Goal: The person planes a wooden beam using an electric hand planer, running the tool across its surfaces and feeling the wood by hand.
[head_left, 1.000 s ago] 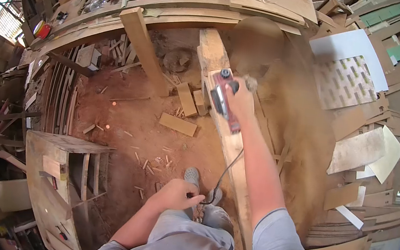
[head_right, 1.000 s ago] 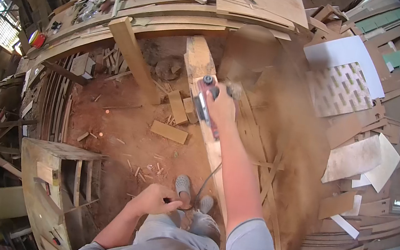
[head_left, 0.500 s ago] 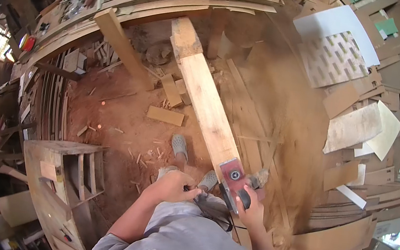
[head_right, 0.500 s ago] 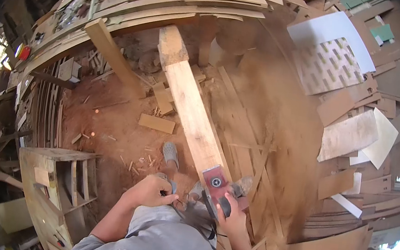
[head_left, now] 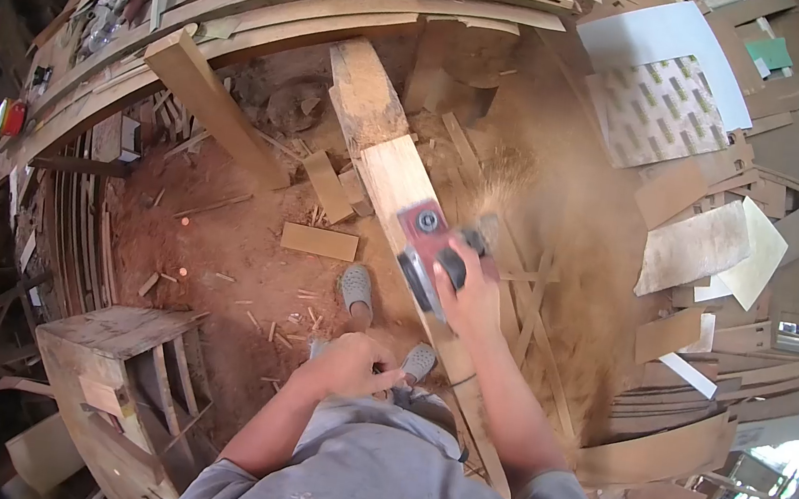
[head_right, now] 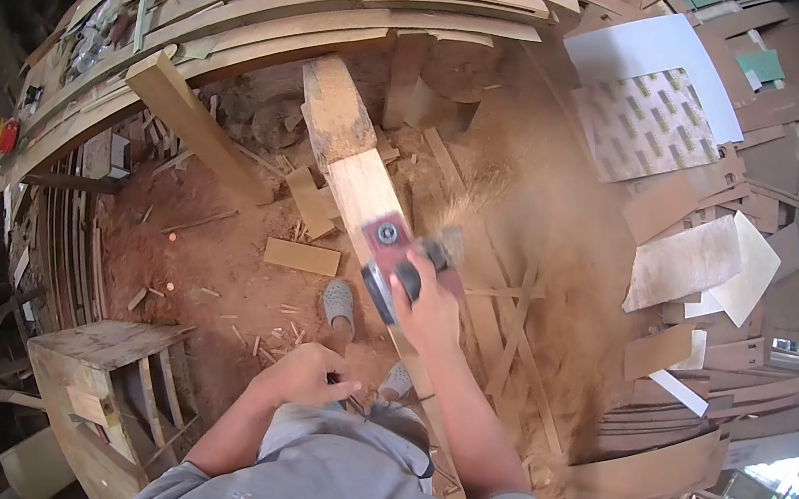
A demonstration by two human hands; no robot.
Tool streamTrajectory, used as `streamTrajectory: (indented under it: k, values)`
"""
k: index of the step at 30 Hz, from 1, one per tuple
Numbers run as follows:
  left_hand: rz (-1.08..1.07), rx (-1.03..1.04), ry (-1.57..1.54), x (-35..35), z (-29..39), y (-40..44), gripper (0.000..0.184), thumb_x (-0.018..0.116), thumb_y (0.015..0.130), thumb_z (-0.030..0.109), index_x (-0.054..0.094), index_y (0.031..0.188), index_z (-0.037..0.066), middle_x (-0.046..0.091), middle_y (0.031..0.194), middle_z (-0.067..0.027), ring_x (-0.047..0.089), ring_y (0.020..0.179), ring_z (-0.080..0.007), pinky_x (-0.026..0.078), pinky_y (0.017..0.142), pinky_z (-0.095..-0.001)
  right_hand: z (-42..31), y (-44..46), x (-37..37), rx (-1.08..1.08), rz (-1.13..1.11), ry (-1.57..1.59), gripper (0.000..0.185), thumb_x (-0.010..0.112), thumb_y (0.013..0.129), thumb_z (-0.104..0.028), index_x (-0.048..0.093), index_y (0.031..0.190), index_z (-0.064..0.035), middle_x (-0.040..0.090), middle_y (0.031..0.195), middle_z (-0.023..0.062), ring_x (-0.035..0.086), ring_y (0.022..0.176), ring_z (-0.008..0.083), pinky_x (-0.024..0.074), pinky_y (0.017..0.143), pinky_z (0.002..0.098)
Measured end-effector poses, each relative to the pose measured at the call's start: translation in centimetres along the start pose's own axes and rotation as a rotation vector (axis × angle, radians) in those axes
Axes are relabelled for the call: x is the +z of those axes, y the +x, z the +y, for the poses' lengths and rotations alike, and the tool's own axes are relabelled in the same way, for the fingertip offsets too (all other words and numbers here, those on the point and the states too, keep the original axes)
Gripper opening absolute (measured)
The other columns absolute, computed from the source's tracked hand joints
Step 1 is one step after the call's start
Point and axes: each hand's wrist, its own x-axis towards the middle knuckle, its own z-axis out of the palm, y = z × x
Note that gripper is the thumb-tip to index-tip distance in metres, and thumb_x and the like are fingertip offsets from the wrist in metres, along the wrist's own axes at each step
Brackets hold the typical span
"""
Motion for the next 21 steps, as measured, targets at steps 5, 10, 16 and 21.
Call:
streamTrajectory:
  k: [5,10,16,21]
  values:
    - [0.043,-0.070,-0.036,-2.8,-1.1,0.6,0.039,0.083,0.095,0.034,0.076,0.080,-0.001,0.069,0.074,-0.0229,0.069,0.067,-0.0414,0.054,0.064,-0.0479,-2.7,12.4,6.0,0.017,-0.013,-0.010,0.050,0.071,0.104,-0.040,0.059,0.147,-0.0191,0.076,0.097,0.0316,0.074,0.089,0.0528,0.0588,0.079,0.0620]
    - [0.050,-0.080,0.122,-2.6,-1.0,0.2,0.039,0.084,0.095,0.034,0.076,0.081,-0.001,0.070,0.076,-0.0222,0.068,0.066,-0.0404,0.054,0.065,-0.0472,-5.7,21.6,8.8,0.018,-0.008,0.016,0.051,0.069,0.104,-0.043,0.059,0.147,-0.0163,0.077,0.104,0.0332,0.075,0.099,0.0536,0.0584,0.089,0.0617]
    - [0.117,-0.078,0.056,-0.9,0.8,-2.0,0.038,0.082,0.096,0.037,0.079,0.086,0.001,0.072,0.077,-0.0225,0.071,0.073,-0.0422,0.057,0.069,-0.0486,-3.7,16.5,7.2,0.020,-0.027,0.004,0.050,0.069,0.104,-0.043,0.058,0.147,-0.0196,0.077,0.104,0.0331,0.075,0.097,0.0536,0.0587,0.086,0.0616]
    - [0.121,-0.040,0.020,2.1,2.6,-2.3,0.038,0.083,0.097,0.031,0.074,0.077,0.000,0.066,0.069,-0.0173,0.063,0.059,-0.0292,0.050,0.059,-0.0411,0.7,0.0,-0.4,0.098,-0.105,0.048,0.049,0.076,0.103,-0.031,0.061,0.148,-0.0183,0.074,0.127,0.0268,0.072,0.105,0.0540,0.0587,0.094,0.0564]
